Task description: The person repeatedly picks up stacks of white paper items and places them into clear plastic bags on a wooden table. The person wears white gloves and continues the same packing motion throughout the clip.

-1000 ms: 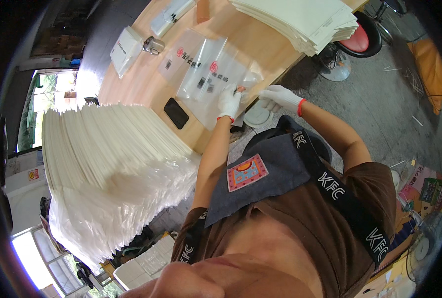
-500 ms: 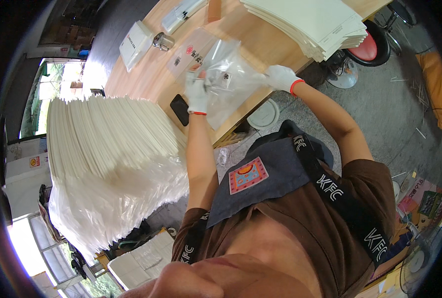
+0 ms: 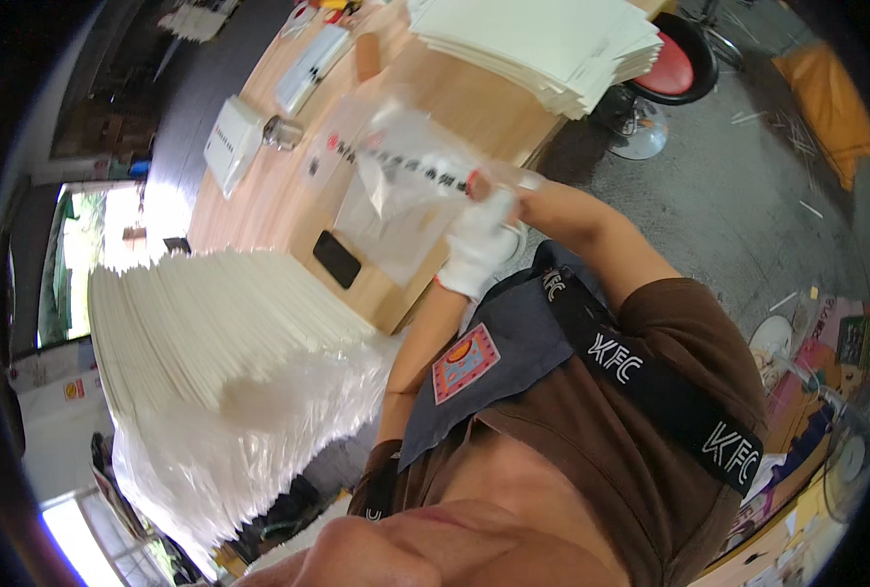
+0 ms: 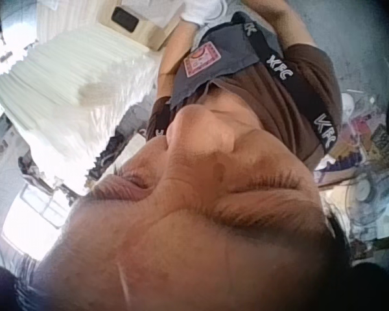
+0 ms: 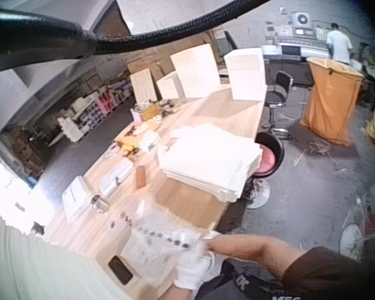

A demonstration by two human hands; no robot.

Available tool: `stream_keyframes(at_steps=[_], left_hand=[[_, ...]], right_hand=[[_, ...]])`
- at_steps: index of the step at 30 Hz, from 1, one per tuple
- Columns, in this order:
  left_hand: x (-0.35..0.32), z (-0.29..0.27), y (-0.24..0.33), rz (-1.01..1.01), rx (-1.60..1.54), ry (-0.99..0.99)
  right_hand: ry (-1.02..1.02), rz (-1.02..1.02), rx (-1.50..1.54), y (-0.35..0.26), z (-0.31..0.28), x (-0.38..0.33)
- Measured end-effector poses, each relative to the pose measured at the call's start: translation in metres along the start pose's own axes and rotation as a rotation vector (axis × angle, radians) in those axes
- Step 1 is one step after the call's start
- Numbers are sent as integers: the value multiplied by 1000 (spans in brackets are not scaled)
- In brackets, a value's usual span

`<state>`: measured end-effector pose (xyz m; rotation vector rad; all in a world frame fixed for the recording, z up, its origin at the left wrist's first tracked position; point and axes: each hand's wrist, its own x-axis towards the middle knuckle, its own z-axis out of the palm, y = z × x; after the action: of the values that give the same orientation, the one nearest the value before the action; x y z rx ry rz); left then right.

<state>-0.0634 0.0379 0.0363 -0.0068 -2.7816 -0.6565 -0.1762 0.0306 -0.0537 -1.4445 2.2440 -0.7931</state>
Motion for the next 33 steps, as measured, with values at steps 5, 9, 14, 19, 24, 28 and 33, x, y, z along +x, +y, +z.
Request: stream_keyframes(at_steps=[5,9,14,19,24,28,33], left_hand=[[-10,18,-114,-356,-160,234],[17,29,-126,-297,-360,163],[79,55,-95,-312,-968,-10],[123,43,-37,-648,-1741,-45],[93,31,-78,-675,-1312,79],[61,-19,-107,-526,-1181,-271],[65,-31,16,-562,51,-386]], right_hand=[[265,-237,-225,56,-89,-79],[633,-70,-669,110,-166,-102],[367,-109,-746,157,-186,-95],[388,-269,-996,54,-192,-98],[339,-169,-148,24,-173,-136],[322,326,946,111,-147,-136],[406,42,907,50,-92,-102]])
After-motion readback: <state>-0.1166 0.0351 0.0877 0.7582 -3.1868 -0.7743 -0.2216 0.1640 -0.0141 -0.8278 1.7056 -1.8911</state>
